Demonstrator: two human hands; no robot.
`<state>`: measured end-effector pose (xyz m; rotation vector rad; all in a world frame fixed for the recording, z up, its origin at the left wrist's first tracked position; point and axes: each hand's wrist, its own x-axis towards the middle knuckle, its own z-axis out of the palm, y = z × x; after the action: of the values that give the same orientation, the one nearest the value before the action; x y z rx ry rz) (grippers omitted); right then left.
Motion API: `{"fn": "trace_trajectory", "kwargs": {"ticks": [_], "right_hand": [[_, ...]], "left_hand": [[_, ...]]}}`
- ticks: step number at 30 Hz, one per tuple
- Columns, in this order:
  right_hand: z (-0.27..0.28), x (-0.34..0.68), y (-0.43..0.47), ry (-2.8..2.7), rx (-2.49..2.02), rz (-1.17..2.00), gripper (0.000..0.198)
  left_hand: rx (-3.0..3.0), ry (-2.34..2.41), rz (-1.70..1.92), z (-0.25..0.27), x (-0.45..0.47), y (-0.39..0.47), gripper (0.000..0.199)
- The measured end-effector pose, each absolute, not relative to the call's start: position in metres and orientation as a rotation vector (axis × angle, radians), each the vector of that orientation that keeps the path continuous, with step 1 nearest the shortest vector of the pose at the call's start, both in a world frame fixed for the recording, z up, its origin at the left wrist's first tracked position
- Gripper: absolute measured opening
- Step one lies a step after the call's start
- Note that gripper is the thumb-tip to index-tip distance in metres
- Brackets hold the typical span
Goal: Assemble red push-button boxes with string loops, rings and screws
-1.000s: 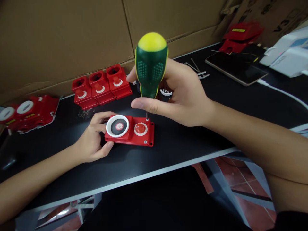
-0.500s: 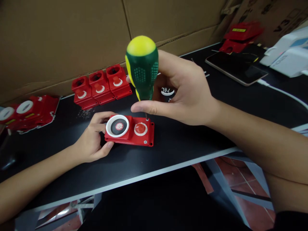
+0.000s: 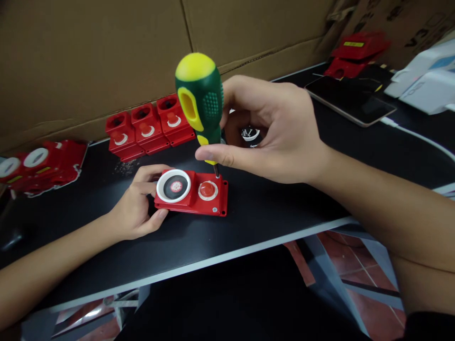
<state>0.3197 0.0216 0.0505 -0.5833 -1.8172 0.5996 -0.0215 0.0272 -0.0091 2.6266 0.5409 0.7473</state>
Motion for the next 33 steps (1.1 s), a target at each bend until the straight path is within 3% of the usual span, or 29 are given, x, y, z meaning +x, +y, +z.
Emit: {"fn": "trace_trajectory", "kwargs": {"ticks": [9, 16, 22, 33], "right_hand": [[0.052, 0.318, 0.015, -1.739, -0.639, 0.751, 0.041], [0.053, 0.318, 0.016, -1.803, -0.639, 0.682, 0.032], [0.059, 0.318, 0.017, -1.83, -0.785, 0.72, 0.044], [0.065, 0.307, 0.006, -1.644, -0.866, 0.734, 0.048]], "left_hand": [[2.646, 0.535, 0.744, -0.008, -0.02, 0.027, 0.021], [2.655, 0.523, 0.733, -0.005, -0.02, 0.027, 0.02], [2.685, 0.558, 0.689, -0.002, -0.022, 0.026, 0.021], [2.685, 0.572, 0.707, -0.005, -0.021, 0.024, 0.023]]}}
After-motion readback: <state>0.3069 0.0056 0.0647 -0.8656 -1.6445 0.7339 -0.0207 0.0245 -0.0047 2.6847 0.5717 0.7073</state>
